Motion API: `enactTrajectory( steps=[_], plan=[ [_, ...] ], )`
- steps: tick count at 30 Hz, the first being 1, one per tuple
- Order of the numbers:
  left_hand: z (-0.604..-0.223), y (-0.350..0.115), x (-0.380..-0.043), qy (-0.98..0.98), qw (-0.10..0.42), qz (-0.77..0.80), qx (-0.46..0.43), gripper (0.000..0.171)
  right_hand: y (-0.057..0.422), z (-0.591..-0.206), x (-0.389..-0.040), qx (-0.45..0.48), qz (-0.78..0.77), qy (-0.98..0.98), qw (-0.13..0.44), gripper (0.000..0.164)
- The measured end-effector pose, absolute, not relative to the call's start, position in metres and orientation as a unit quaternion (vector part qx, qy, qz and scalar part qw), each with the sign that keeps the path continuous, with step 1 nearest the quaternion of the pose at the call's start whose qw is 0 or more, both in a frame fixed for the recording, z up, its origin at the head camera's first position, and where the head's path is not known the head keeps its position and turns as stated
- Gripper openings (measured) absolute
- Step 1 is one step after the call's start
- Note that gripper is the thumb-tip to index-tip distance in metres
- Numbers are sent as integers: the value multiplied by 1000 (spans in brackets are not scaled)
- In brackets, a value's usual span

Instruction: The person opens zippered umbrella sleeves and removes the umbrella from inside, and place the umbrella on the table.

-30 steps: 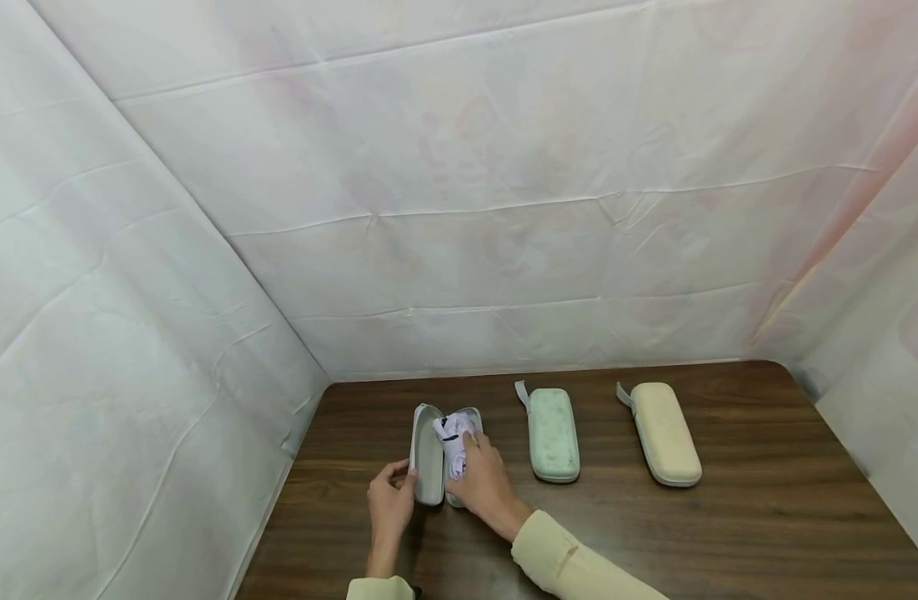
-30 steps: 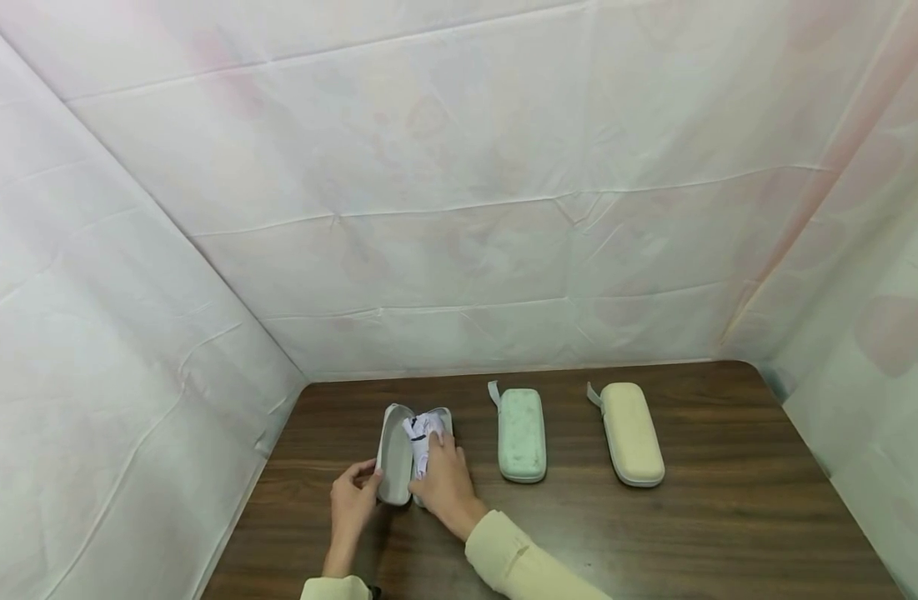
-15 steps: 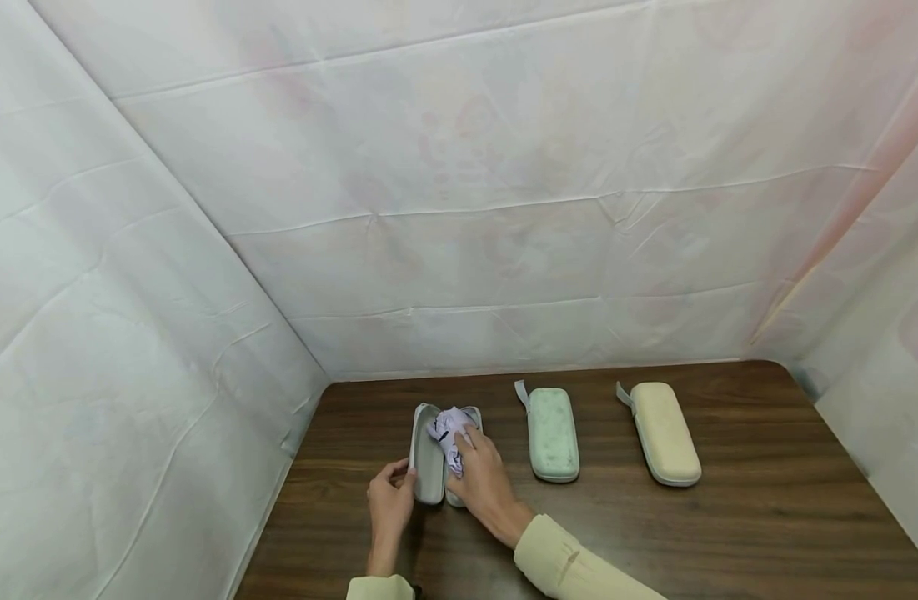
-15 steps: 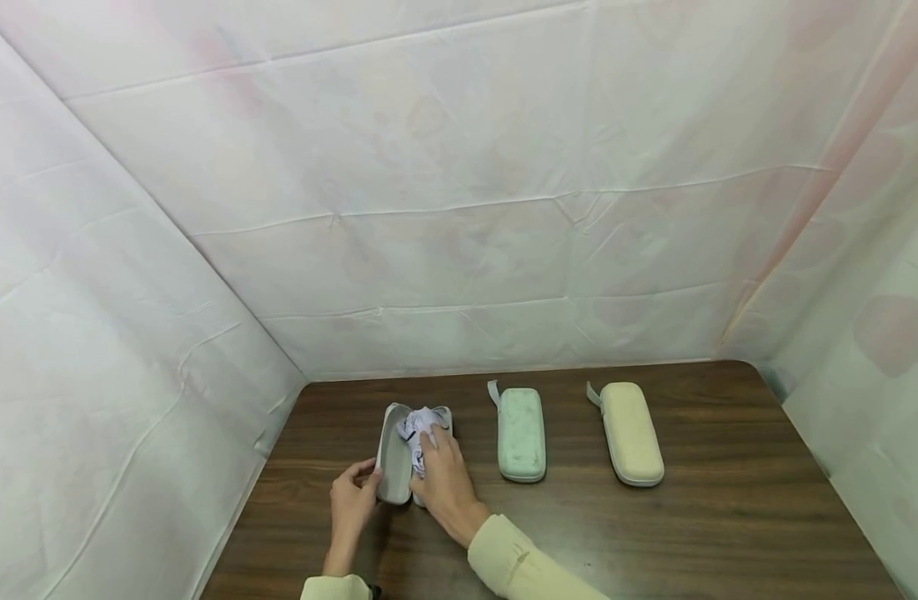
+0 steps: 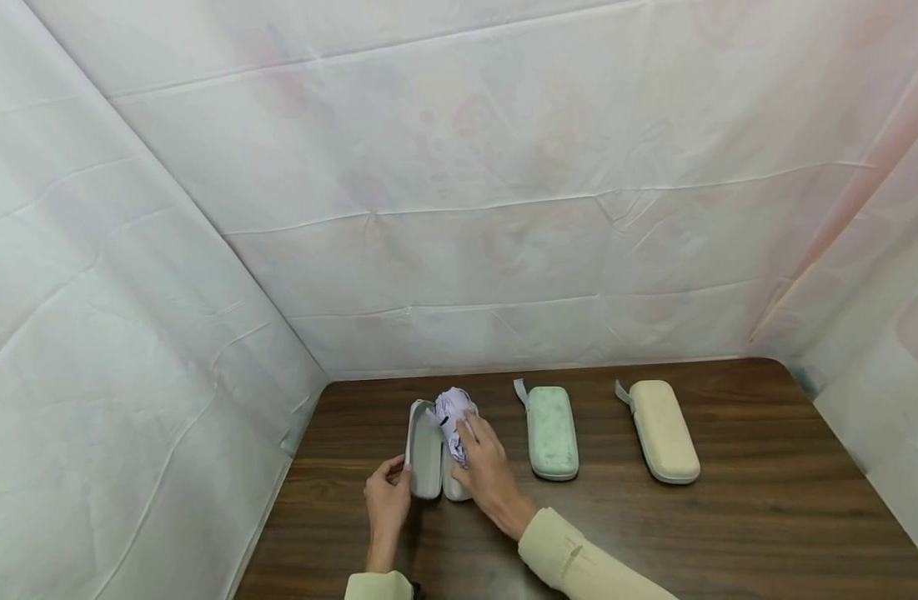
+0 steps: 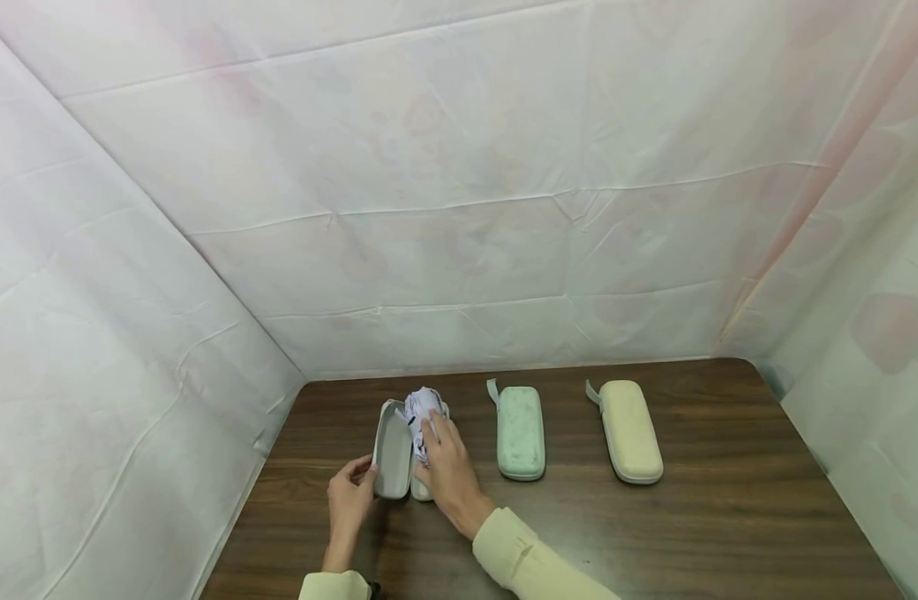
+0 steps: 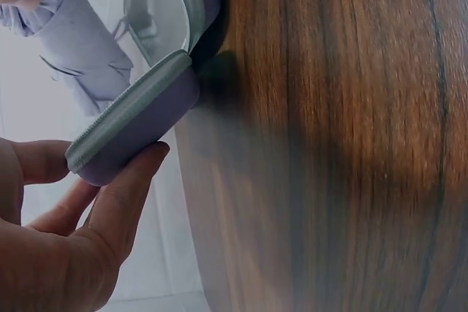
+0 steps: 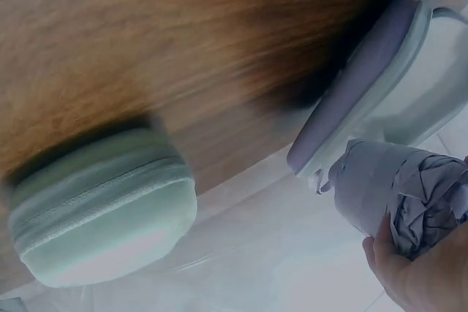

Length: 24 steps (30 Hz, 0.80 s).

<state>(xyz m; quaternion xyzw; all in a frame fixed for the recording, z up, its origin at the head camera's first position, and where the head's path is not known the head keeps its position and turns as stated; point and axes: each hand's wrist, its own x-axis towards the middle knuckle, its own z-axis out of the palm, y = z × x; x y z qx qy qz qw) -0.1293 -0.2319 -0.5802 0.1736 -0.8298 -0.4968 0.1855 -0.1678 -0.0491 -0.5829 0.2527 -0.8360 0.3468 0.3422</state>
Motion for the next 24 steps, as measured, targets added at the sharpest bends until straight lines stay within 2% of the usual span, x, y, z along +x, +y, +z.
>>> enactTrajectory(
  steps=[24],
  plan=[
    [-576, -282, -136, -836, 214, -461, 209, 20, -40, -581, -186, 222, 371, -844, 316, 66]
  ],
)
